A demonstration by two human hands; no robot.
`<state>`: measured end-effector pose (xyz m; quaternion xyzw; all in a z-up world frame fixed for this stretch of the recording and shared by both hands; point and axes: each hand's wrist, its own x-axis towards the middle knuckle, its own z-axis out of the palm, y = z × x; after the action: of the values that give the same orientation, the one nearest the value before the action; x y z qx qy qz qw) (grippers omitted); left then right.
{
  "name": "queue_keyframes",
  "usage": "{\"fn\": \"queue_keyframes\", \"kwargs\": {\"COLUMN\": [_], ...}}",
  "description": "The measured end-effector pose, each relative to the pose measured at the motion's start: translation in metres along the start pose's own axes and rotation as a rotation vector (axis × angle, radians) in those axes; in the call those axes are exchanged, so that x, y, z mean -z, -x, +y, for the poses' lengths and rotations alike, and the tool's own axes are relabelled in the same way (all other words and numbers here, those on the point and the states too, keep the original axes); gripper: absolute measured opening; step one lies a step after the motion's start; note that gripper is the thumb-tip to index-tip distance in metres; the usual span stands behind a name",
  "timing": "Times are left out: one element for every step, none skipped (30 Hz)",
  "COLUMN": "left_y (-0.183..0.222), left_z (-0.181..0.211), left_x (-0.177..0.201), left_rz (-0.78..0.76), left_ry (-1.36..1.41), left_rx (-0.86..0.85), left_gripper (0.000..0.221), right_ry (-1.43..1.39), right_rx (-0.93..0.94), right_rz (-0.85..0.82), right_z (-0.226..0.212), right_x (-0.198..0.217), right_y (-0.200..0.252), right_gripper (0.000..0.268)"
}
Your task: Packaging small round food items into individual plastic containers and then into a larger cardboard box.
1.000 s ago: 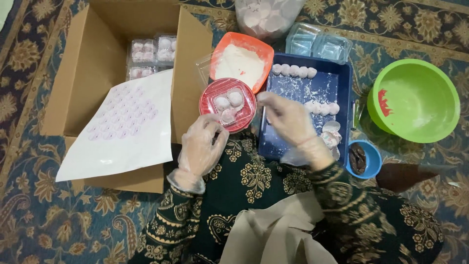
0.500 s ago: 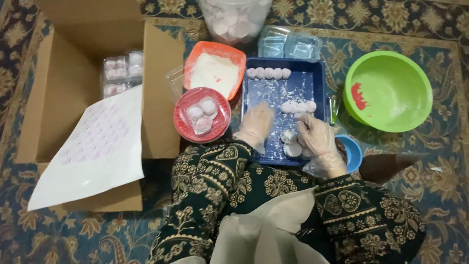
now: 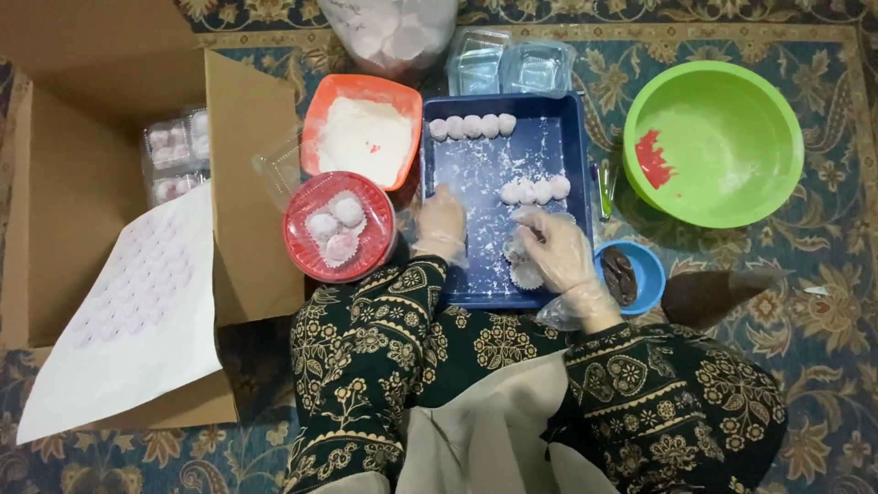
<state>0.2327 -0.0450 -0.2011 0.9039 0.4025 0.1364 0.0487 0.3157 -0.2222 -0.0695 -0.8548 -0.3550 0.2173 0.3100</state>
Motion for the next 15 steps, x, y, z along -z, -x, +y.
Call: {"fn": "queue_keyframes", "kwargs": {"left_y": [0.001, 0.001, 0.001, -0.003, -0.007, -0.011, -0.005, 0.001, 0.006, 0.006, 0.006, 0.008, 0.01, 0.011, 0.012], "left_z": [-0.002, -0.004, -0.006, -0.007, -0.009, -0.011, -0.003, 0.005, 0.013, 0.008, 0.002, -0.003, -0.002, -0.001, -0.001], "left_x": [0.009, 0.018, 0.027, 0.015, 0.004, -0.007, 0.024, 0.054, 0.085, 0.041, -0.003, -0.047, -0.044, -0.042, -0.039], "left_rz": [-0.001, -0.007, -0.013, -0.014, 0.035, 0.083, 0.081, 0.022, -0.037, -0.038, -0.033, -0.029, -0.031, -0.1, -0.169], "left_ry": [-0.001, 0.016, 0.032, 0.032, 0.013, -0.005, -0.005, -0.012, -0.019, -0.018, -0.058, -0.098, -0.098, -0.071, -0.043], "left_rx": [-0.003, -0.094, -0.184, -0.19, -0.231, -0.27, -0.275, -0.236, -0.197, -0.201, -0.181, -0.16, -0.161, -0.149, -0.137], "left_gripper": [0.004, 0.005, 0.01, 0.01, 0.01, 0.013, 0.013, 0.014, 0.015, 0.015, 0.018, 0.022, 0.022, 0.019, 0.021], "right_ry": [-0.002, -0.058, -0.114, -0.116, -0.119, -0.122, -0.125, -0.121, -0.117, -0.117, -0.115, -0.114, -0.114, -0.1, -0.087], "right_rx": [-0.003, -0.025, -0.047, -0.051, -0.042, -0.032, -0.036, -0.043, -0.05, -0.053, -0.051, -0.05, -0.052, -0.054, -0.055], "right_rz": [0.002, -0.037, -0.075, -0.072, -0.072, -0.073, -0.071, -0.077, -0.083, -0.081, -0.08, -0.081, -0.081, -0.085, -0.088], "right_z": [-0.01, -0.02, -0.031, -0.021, -0.012, -0.003, -0.003, -0.002, -0.002, -0.001, 0.0, 0.001, 0.001, 0.002, 0.002], "right_x": [0.002, 0.004, 0.006, -0.002, -0.009, -0.017, -0.018, -0.018, -0.019, -0.02, -0.021, -0.022, -0.022, -0.022, -0.022], "right_y": [0.003, 0.006, 0.008, 0.007, 0.006, 0.005, 0.004, 0.004, 0.003, 0.003, 0.004, 0.004, 0.004, 0.003, 0.002], "right_gripper": [0.028, 0.029, 0.03, 0.03, 0.028, 0.026, 0.026, 0.026, 0.026, 0.026, 0.027, 0.027, 0.027, 0.027, 0.027]}}
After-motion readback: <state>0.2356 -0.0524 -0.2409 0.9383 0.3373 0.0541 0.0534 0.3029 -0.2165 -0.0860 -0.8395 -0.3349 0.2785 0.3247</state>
